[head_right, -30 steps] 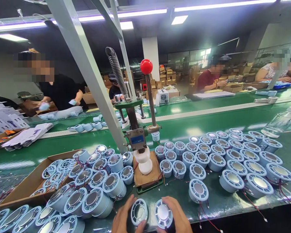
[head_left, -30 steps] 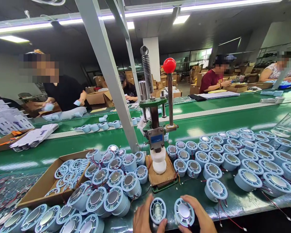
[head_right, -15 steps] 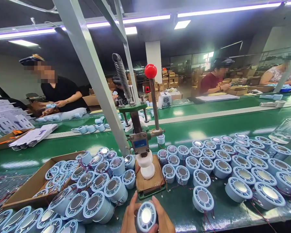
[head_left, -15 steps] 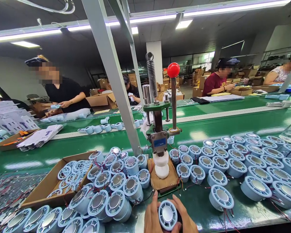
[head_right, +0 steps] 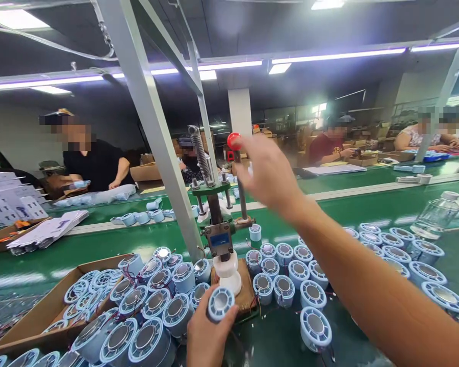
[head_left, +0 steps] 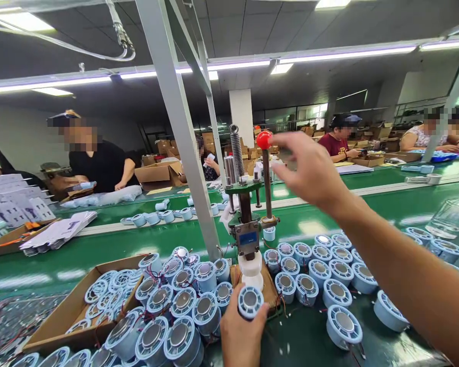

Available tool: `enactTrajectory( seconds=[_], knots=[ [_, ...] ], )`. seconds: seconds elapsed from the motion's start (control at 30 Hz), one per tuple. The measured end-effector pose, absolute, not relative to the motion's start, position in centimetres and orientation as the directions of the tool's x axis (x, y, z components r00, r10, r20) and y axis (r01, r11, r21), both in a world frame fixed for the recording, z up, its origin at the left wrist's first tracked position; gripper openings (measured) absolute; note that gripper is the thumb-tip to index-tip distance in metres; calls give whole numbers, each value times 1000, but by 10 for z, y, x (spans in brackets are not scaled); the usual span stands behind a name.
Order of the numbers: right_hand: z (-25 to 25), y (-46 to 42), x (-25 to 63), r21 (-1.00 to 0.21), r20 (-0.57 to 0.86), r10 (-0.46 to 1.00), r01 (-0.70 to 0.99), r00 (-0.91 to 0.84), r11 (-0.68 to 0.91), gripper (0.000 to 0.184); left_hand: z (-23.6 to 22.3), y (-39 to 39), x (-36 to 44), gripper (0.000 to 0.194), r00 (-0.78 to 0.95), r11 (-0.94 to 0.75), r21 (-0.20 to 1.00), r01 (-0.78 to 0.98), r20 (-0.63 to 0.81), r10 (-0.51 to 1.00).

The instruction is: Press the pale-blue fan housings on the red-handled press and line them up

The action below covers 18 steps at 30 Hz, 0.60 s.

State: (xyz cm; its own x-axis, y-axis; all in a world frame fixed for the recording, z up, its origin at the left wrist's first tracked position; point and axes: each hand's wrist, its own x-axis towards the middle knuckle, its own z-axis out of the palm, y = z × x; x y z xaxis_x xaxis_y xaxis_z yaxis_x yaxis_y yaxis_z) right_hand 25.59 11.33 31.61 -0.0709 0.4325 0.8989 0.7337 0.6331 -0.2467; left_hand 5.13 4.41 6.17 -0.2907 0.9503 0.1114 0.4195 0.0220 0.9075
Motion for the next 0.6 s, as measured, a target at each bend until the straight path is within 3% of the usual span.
enactTrajectory(
  seconds=[0.07,0.13,0.2,0.33,0.47,0.53,0.6],
  knots=[
    [353,153,250,-422,868,495,603,52,677,30,79,66,56,63,-290,14,924,381,105,951],
    [362,182,240,-576,789,611,421,61,701,22,86,84,61,64,-268,-20,938,345,119,956],
    [356,199,231,-631,752,659,326,33,704,28,84,99,66,60,-215,-75,950,305,145,966],
    [356,208,228,-651,743,667,281,46,705,25,71,111,69,53,-130,-111,967,230,144,981],
    [354,158,238,-639,762,640,267,98,721,30,60,104,66,65,-116,-125,974,189,148,982],
    [314,101,243,-542,832,547,350,95,764,29,55,100,65,75,-126,-139,975,172,162,979],
    [241,36,246,-460,870,474,579,140,673,26,49,98,66,80,-157,-150,975,163,175,972]
  ],
)
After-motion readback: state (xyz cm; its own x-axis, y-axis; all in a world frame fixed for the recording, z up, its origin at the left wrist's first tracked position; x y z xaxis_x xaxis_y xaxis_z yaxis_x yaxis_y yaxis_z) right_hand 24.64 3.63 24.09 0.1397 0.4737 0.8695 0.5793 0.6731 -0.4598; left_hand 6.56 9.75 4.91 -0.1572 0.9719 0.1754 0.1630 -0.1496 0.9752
